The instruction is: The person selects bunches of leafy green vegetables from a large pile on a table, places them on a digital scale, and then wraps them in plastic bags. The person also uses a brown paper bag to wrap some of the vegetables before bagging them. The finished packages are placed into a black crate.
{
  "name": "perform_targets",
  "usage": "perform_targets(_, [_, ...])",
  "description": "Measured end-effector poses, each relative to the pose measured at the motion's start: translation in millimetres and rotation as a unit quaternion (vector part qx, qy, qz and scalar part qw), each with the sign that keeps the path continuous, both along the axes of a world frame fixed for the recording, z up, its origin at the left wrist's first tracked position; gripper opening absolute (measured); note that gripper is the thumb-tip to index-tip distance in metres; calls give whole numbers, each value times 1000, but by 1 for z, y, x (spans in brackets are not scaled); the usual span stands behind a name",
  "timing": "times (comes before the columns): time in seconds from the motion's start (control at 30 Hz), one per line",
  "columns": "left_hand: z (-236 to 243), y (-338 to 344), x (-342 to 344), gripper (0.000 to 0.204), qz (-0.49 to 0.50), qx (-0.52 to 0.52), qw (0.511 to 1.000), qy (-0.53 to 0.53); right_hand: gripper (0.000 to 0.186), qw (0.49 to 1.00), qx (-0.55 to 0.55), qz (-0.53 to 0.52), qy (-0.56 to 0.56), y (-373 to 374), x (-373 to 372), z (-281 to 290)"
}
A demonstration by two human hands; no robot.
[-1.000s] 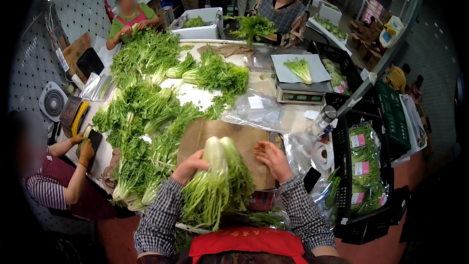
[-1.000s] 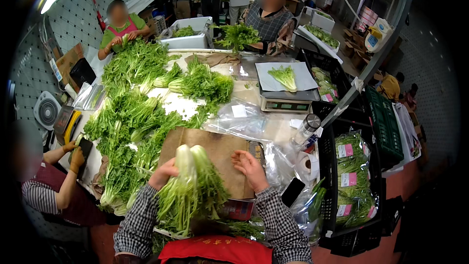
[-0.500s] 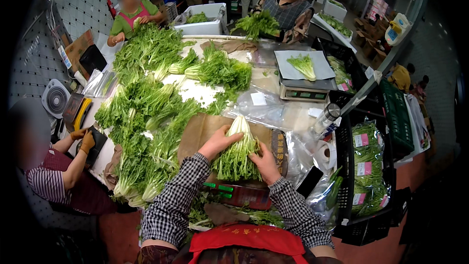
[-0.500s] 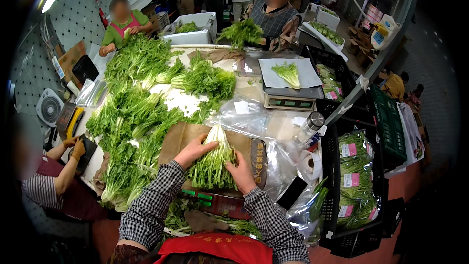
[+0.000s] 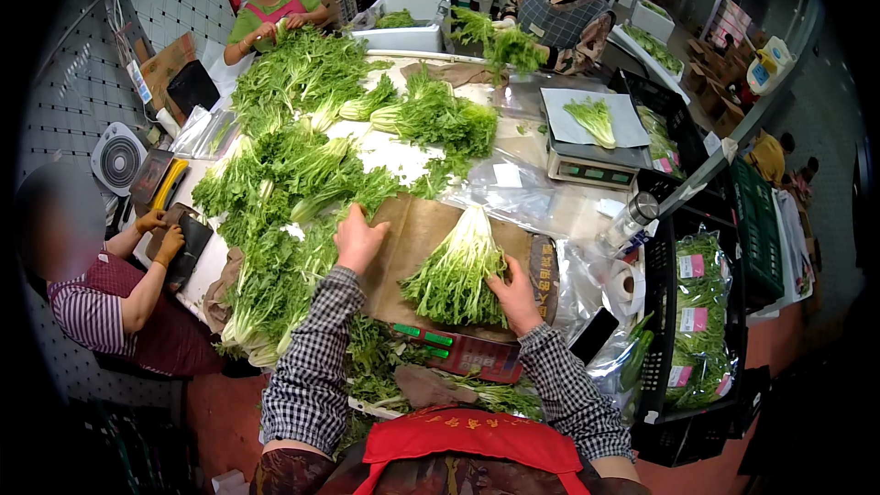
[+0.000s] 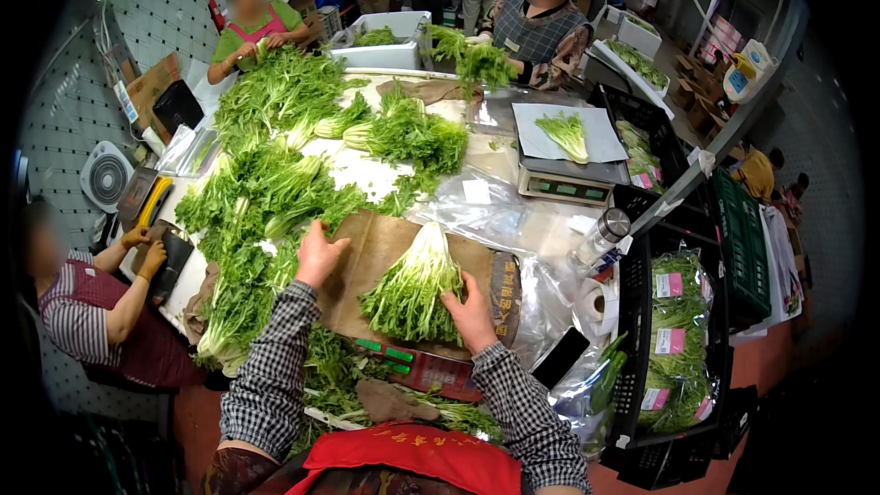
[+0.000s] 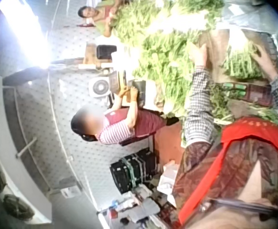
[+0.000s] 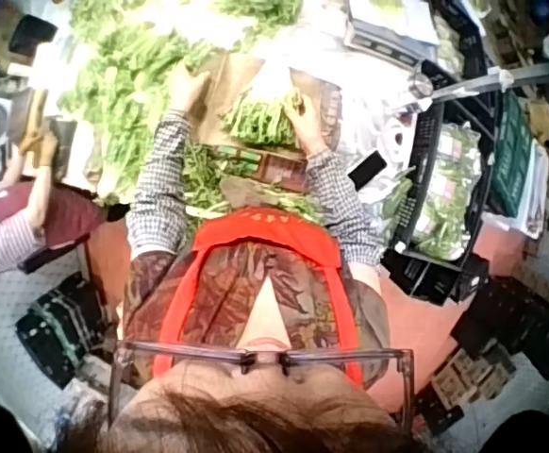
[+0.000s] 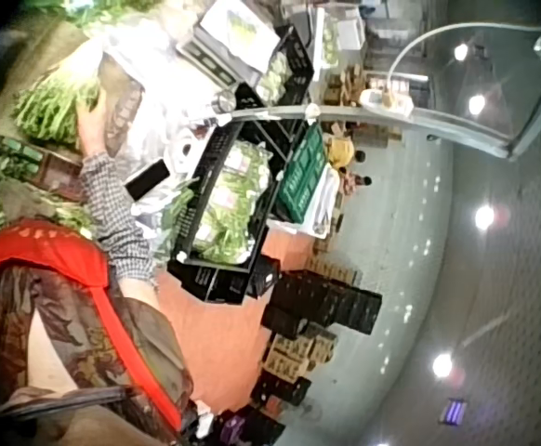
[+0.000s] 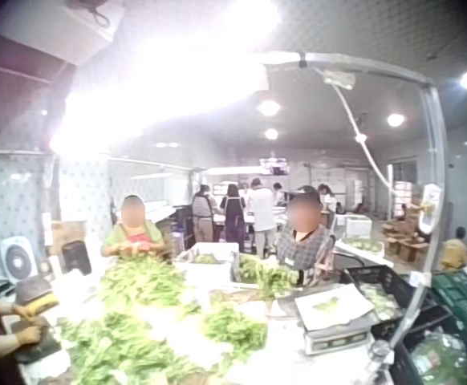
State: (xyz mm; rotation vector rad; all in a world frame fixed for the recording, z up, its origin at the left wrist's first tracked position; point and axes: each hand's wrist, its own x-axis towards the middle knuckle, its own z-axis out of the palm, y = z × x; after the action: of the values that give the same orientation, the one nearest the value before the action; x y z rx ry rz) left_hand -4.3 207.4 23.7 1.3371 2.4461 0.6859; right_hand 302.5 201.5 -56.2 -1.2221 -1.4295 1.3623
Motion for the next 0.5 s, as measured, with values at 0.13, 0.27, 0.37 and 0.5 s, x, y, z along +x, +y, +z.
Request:
perform_targets(0.13, [22,-1,-2,22,-146,14,974,-174,58,1000,-3,-2,-1,0,0,5])
perform_targets(0.27, [62,4,59,13,-358,64,911,-196,54,998,40,-11,-56,2,1,0])
perform_targets(0.37, [25,13,98,12,-398,84,909,-95,48,997,59,0,-51,-5,-7,27])
perform_targets(0.5, [26,7,132,17,-386,29,922,5,43,997,45,14,-66,-3,8,34])
